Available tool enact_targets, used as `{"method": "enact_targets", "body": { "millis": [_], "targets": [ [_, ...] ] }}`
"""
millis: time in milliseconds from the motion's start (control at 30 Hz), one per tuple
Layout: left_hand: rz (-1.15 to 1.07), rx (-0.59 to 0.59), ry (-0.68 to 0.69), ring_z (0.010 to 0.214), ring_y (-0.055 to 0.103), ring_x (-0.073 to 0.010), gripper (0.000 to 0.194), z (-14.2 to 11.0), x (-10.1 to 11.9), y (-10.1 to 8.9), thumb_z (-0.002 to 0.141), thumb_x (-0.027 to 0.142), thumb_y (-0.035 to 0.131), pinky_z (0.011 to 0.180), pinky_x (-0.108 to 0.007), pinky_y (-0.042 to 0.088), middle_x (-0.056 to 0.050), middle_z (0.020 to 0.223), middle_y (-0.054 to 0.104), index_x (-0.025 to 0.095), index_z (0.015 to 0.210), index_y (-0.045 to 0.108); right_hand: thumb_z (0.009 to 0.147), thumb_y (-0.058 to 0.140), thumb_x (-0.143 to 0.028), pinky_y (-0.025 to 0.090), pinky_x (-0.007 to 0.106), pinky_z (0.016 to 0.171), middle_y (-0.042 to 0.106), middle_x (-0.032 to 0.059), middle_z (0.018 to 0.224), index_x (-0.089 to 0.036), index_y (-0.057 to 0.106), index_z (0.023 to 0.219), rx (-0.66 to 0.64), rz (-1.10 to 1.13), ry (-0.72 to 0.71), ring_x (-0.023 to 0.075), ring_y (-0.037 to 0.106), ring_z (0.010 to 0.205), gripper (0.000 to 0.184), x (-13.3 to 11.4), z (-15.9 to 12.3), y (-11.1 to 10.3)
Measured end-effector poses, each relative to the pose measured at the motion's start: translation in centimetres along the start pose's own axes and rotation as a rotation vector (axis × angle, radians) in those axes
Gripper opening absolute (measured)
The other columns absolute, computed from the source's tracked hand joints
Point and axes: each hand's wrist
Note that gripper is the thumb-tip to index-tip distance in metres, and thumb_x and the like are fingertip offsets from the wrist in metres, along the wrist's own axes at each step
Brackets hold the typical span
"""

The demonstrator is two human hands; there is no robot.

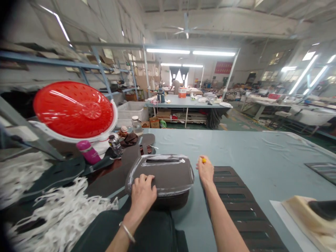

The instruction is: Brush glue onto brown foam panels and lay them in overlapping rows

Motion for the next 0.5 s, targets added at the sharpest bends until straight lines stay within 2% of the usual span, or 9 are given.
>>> {"method": "enact_targets", "body": {
  "millis": [67, 133, 200, 267, 333, 400, 500],
  "targets": [
    [-0.223, -0.086, 0.071, 0.091, 0.052, -0.0187, 0.025, 0.9, 2.1, 1.2, 0.078, 0.012, 0.048, 0.083, -0.032, 0.040, -0.007, 0.097, 0.054, 0.019, 0.098, 0.060, 0.079, 0.045, -0.042, 0.046, 0.027, 0.058, 0.065, 0.0004, 0.063, -0.023, 0.064, 0.099, -0.075, 0.069, -0.033, 0.0163, 0.062, 0.055, 0.034, 0.8, -1.9, -0.6],
    [-0.465, -0.163, 0.079, 0.083, 0.056, -0.0142, 0.022, 1.9, 4.6, 2.8, 0.079, 0.014, 0.048, 0.082, -0.028, 0.042, -0.006, 0.097, 0.056, 0.019, 0.097, 0.059, 0.081, 0.044, -0.048, 0.048, 0.029, 0.062, 0.068, 0.0023, 0.072, -0.024, 0.062, 0.102, -0.078, 0.158, -0.068, 0.0183, 0.064, 0.065, 0.036, 0.8, -4.0, -0.6],
    [-0.654, -0.206, -0.013, 0.079, 0.058, -0.0135, 0.019, 3.0, 7.0, 4.2, 0.080, 0.023, 0.053, 0.079, -0.028, 0.044, -0.007, 0.095, 0.059, 0.017, 0.096, 0.059, 0.083, 0.043, -0.051, 0.050, 0.031, 0.067, 0.068, 0.0036, 0.081, -0.024, 0.059, 0.106, -0.047, 0.278, -0.086, 0.0196, 0.065, 0.073, 0.039, 0.1, -5.9, -0.6],
    [-0.807, -0.214, -0.124, 0.080, 0.059, -0.0154, 0.025, 4.0, 9.1, 5.1, 0.076, 0.033, 0.060, 0.077, -0.028, 0.045, -0.008, 0.090, 0.062, 0.015, 0.093, 0.060, 0.084, 0.044, -0.053, 0.051, 0.033, 0.070, 0.068, 0.0039, 0.085, -0.024, 0.056, 0.107, -0.068, 0.418, -0.086, 0.0195, 0.065, 0.076, 0.038, -1.0, -7.4, -1.0],
    [-0.943, -0.230, -0.200, 0.080, 0.059, -0.0163, 0.029, 4.7, 10.7, 5.1, 0.070, 0.038, 0.066, 0.074, -0.027, 0.045, -0.007, 0.083, 0.064, 0.015, 0.087, 0.061, 0.085, 0.046, -0.053, 0.052, 0.033, 0.070, 0.068, 0.0038, 0.084, -0.023, 0.054, 0.105, -0.142, 0.548, -0.077, 0.0190, 0.065, 0.076, 0.037, -1.9, -8.3, -1.7],
    [-1.024, -0.246, -0.232, 0.075, 0.059, -0.0152, 0.025, 4.8, 11.8, 4.3, 0.068, 0.037, 0.067, 0.070, -0.026, 0.046, -0.004, 0.075, 0.063, 0.015, 0.078, 0.060, 0.084, 0.048, -0.053, 0.053, 0.032, 0.067, 0.067, 0.0038, 0.083, -0.023, 0.053, 0.101, -0.177, 0.638, -0.053, 0.0188, 0.065, 0.076, 0.035, -2.0, -8.8, -2.6],
    [-1.136, -0.323, -0.213, 0.068, 0.057, -0.0118, 0.020, 3.3, 13.4, 2.1, 0.070, 0.034, 0.062, 0.064, -0.023, 0.046, 0.000, 0.070, 0.060, 0.015, 0.071, 0.057, 0.081, 0.052, -0.055, 0.054, 0.031, 0.066, 0.066, 0.0034, 0.083, -0.021, 0.050, 0.094, -0.098, 0.658, -0.008, 0.0182, 0.065, 0.079, 0.036, -0.1, -8.4, -4.5]
  ]
}}
Point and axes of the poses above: each hand's wrist, its own z-axis towards the middle knuckle, its own y-axis out of the palm, x = y × z
